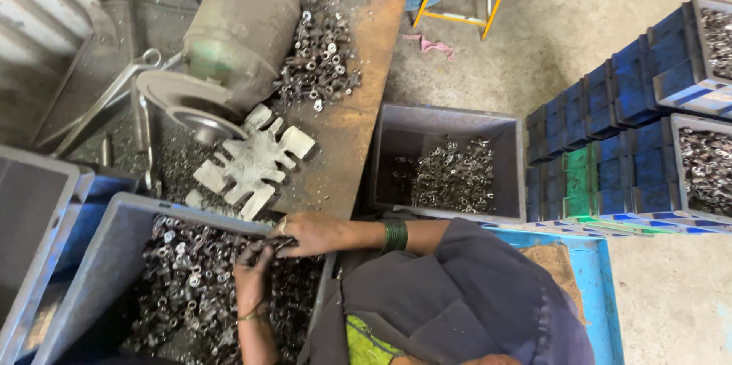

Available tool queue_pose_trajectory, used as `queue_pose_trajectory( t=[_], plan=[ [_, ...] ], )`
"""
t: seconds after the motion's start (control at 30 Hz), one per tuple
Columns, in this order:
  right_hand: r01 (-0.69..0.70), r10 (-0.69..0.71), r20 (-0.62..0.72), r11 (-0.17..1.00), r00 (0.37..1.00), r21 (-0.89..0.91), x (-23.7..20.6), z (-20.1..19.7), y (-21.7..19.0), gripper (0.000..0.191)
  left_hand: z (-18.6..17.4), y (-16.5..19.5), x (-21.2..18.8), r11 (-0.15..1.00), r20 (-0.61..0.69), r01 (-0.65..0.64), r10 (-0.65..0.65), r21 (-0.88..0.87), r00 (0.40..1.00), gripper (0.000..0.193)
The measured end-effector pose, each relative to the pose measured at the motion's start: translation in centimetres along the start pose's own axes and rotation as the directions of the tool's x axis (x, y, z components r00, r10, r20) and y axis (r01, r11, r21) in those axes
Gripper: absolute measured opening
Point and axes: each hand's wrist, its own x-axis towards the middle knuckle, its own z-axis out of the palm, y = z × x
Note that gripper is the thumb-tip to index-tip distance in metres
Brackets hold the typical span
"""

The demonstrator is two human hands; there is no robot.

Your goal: The person picks small metal fittings one at a time from a bin, presses each against a running bench grinder to grind it, producing sparks, and places the ground piece into a second bin, repeating this cycle throughout the episode.

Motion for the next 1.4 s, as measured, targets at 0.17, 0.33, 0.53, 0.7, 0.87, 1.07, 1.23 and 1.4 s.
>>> queue_pose_trajectory(
  t=[0.17, 0.33, 0.53, 0.7, 0.87, 1.07, 1.23, 1.4],
  plan=[
    [-0.034, 0.036, -0.04, 0.997, 0.999, 0.068, 0.9, -0.7, -0.1, 0.033, 1.5, 1.7, -0.7, 0.972, 0.048, -0.21, 0.206, 0.105, 0.977, 0.024],
    [-0.047, 0.105, -0.104, 0.89, 0.989, 0.454, 1.9, -0.9, 0.0, 0.037, 1.9, 3.4, -2.0, 0.993, -0.014, 0.079, -0.08, -0.084, 0.997, 0.037],
    [0.264, -0.222, -0.232, 0.95, 0.947, 0.168, 1.8, -0.4, 0.3, 0.027, 0.7, 2.2, -0.9, 0.997, -0.089, -0.071, 0.072, 0.007, 0.993, 0.024],
    [0.028, -0.026, -0.027, 0.996, 0.999, 0.086, 1.6, -0.6, 1.0, 0.032, 0.6, 2.0, -0.1, 0.956, -0.11, -0.224, 0.248, 0.189, 0.963, 0.019],
    [0.026, -0.026, -0.201, 1.0, 0.979, -0.003, 4.5, -3.9, 2.8, 0.022, 1.6, 4.2, -1.2, 0.75, -0.042, -0.391, 0.485, 0.534, 0.873, 0.031],
    [-0.315, 0.308, -0.173, 0.949, 0.935, -0.008, 8.6, -10.3, 8.2, 0.03, 3.5, 5.6, -3.2, 0.106, -0.139, 0.124, 0.144, 0.987, 0.98, 0.093],
    [-0.1, 0.057, -0.327, 0.988, 0.943, -0.117, 10.4, -10.5, 10.0, 0.024, 4.0, 3.9, -2.4, 0.266, -0.102, 0.043, 0.213, 0.963, 0.972, 0.092],
    [-0.133, 0.048, -0.382, 0.971, 0.923, -0.199, 12.0, -10.5, 10.3, 0.028, 3.9, 3.1, -1.9, 0.309, -0.127, 0.04, 0.268, 0.95, 0.955, 0.081]
  ],
)
